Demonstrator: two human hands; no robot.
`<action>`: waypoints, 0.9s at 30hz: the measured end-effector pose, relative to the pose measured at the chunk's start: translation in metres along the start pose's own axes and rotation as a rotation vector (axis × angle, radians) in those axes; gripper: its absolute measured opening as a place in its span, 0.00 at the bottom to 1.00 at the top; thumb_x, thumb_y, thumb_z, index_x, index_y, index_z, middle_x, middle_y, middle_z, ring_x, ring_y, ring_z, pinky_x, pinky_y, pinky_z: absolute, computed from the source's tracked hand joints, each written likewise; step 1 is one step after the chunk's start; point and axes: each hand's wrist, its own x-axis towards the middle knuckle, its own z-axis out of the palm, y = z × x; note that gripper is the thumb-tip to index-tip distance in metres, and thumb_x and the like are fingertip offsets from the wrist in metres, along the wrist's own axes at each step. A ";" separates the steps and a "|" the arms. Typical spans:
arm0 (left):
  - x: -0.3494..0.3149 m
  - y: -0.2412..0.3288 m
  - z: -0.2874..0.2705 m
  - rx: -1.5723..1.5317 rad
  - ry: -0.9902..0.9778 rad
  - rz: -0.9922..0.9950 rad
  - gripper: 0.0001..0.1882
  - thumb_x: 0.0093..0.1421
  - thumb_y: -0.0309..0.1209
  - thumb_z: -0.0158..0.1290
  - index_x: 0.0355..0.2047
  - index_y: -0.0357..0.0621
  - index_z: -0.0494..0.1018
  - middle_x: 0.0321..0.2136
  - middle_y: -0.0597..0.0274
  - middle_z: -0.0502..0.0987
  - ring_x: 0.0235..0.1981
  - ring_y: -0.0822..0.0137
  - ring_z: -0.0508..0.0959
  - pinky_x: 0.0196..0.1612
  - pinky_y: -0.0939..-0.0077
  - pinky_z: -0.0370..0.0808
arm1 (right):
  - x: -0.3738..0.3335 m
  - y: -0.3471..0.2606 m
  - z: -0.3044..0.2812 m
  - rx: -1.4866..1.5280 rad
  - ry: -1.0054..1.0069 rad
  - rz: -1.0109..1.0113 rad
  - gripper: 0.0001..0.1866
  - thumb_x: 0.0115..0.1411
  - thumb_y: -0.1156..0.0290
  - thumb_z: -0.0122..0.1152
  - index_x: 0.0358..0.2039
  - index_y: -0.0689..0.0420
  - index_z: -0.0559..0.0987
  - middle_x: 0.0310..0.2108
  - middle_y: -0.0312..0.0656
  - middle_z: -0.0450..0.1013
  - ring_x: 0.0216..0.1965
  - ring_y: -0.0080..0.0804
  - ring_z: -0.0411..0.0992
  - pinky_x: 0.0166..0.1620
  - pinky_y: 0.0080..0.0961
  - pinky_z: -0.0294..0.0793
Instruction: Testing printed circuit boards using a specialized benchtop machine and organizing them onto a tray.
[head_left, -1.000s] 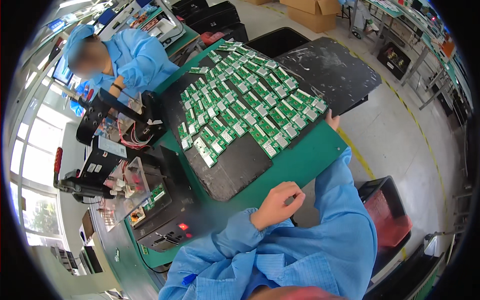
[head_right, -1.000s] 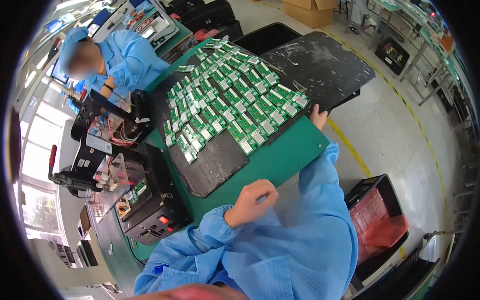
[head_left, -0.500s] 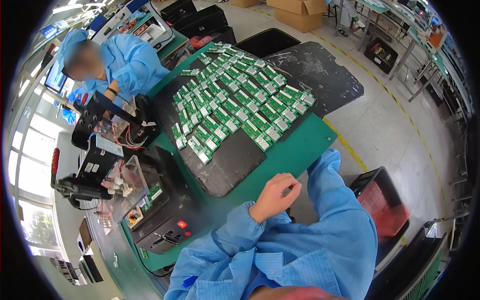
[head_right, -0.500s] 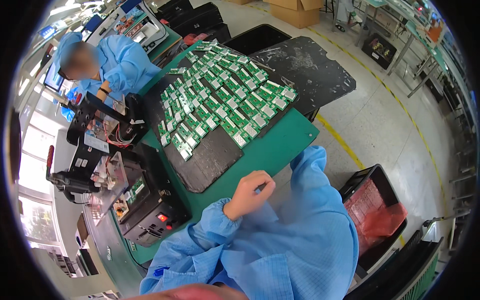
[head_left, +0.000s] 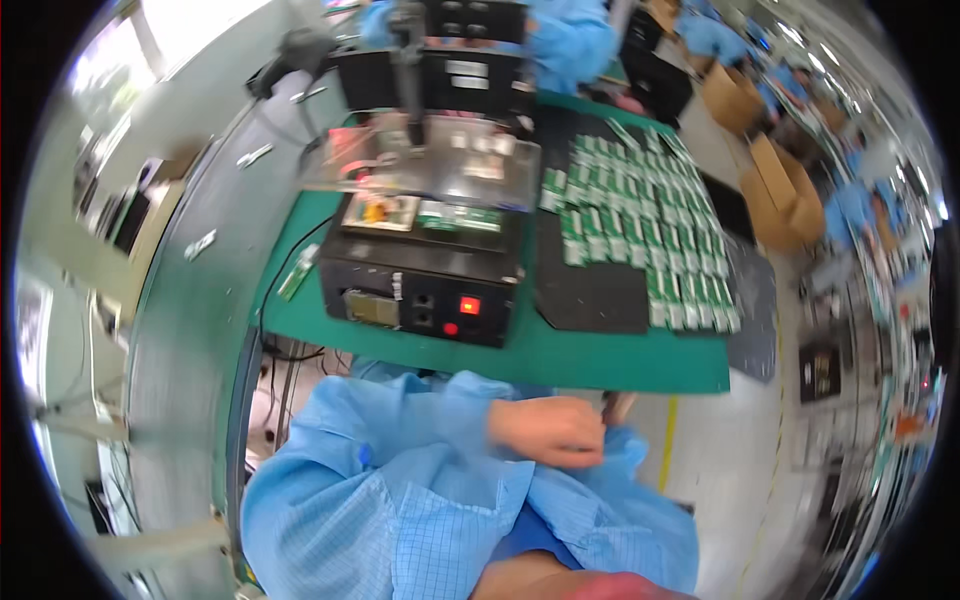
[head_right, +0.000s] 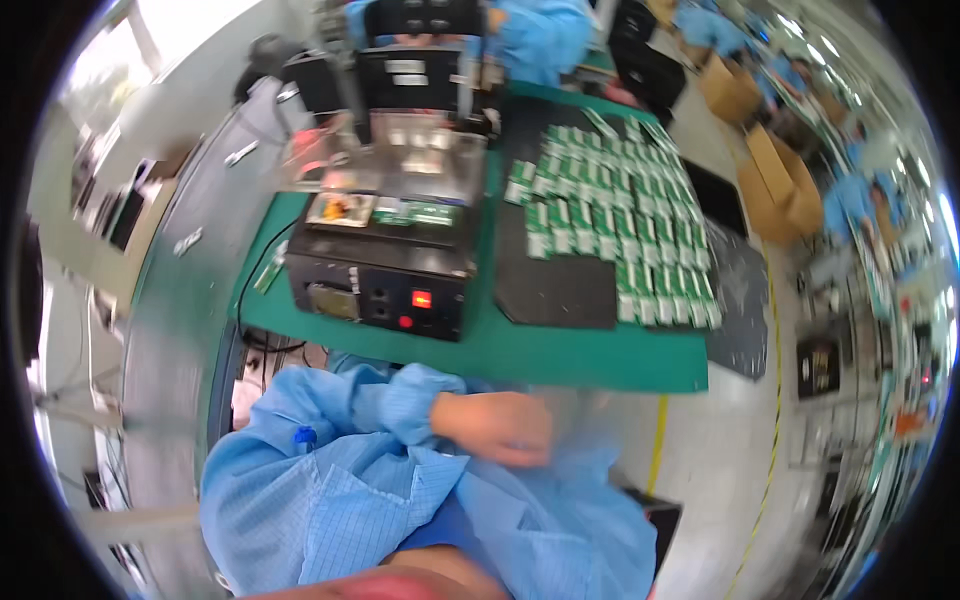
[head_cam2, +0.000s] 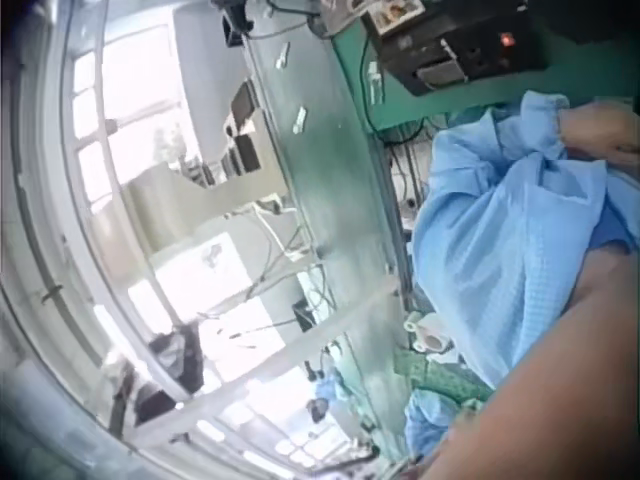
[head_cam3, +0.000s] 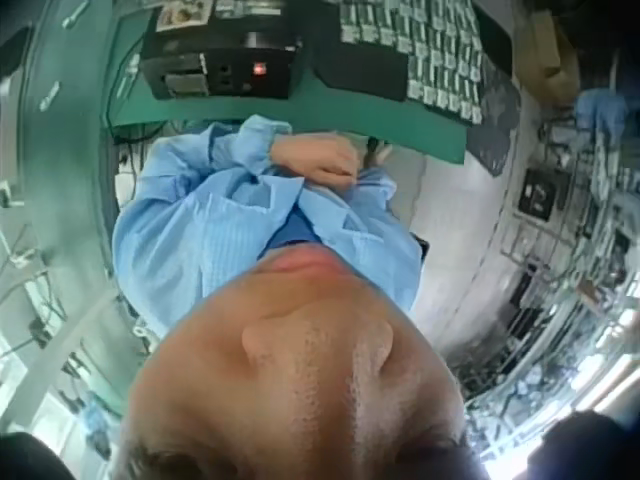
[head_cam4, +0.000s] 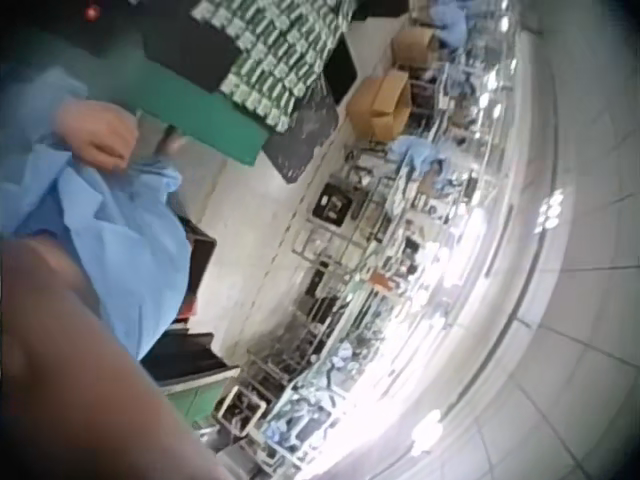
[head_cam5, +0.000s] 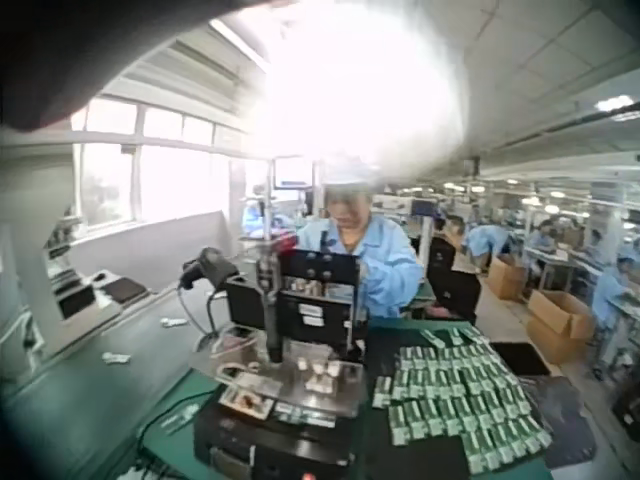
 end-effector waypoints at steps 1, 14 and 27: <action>-0.007 0.027 -0.025 0.043 0.031 0.011 0.11 0.62 0.33 0.54 0.25 0.41 0.74 0.23 0.57 0.73 0.27 0.56 0.73 0.34 0.61 0.70 | 0.009 0.001 0.006 -0.030 -0.028 -0.043 0.18 0.65 0.60 0.57 0.28 0.64 0.80 0.21 0.44 0.77 0.24 0.31 0.75 0.27 0.32 0.73; 0.079 0.104 -0.424 0.339 0.528 -0.804 0.21 0.64 0.38 0.50 0.46 0.28 0.68 0.35 0.46 0.76 0.36 0.54 0.76 0.42 0.64 0.72 | -0.048 -0.198 0.070 -0.529 -0.913 -0.445 0.10 0.62 0.63 0.60 0.34 0.55 0.83 0.29 0.47 0.79 0.29 0.49 0.77 0.32 0.35 0.76; -0.027 0.077 -0.330 1.386 0.328 0.024 0.28 0.49 0.22 0.56 0.52 0.50 0.67 0.50 0.53 0.68 0.56 0.49 0.67 0.58 0.59 0.60 | -0.079 -0.309 0.088 -0.263 -0.840 -0.521 0.10 0.62 0.70 0.59 0.28 0.63 0.80 0.20 0.43 0.75 0.19 0.28 0.71 0.24 0.27 0.67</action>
